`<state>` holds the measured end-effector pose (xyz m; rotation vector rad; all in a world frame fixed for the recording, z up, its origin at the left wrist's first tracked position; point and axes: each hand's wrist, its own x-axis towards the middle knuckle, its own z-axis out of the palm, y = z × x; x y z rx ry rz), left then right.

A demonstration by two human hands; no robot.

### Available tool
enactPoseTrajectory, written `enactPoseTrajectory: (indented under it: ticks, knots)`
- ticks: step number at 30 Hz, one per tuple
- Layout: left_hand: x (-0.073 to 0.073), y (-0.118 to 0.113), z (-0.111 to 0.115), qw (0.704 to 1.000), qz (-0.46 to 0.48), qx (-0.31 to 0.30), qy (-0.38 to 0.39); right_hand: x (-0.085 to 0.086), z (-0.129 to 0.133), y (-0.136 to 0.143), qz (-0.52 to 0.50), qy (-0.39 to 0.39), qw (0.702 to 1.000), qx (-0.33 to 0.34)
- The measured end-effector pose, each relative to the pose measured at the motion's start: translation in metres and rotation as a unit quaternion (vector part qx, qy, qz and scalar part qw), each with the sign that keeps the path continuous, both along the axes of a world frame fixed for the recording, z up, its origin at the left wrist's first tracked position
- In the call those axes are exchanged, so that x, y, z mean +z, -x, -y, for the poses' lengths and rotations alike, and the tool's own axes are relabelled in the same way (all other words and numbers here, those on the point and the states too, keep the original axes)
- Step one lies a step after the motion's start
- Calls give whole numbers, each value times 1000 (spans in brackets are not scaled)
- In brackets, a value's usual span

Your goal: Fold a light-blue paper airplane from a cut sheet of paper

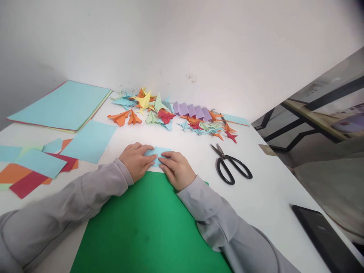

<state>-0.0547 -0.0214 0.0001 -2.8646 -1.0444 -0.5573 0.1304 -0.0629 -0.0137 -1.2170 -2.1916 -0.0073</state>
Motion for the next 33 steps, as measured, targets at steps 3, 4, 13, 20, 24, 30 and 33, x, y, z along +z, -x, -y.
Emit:
enactPoseTrajectory:
  ticks: [3, 4, 13, 20, 24, 30, 33]
  knots:
    - [1, 0, 1, 1000, -3, 4, 2, 1, 1, -1, 19, -5, 1000, 7]
    - [1, 0, 1, 1000, -4, 4, 3, 2, 2, -1, 32, -8, 999, 12]
    - [-2, 1, -2, 1000, 16, -8, 5, 23, 14, 4, 171, 22, 985, 10]
    - [3, 13, -2, 992, 115, -54, 0, 21, 14, 4, 177, 20, 984, 2]
    - [10, 13, 11, 993, 32, -109, -22, 20, 14, 4, 181, 12, 983, -2]
    - [17, 14, 14, 989, -50, -139, -32, 21, 15, 5, 207, -8, 978, -2]
    - [18, 20, 11, 987, -22, -157, -8, 21, 14, 5, 210, -8, 978, -3]
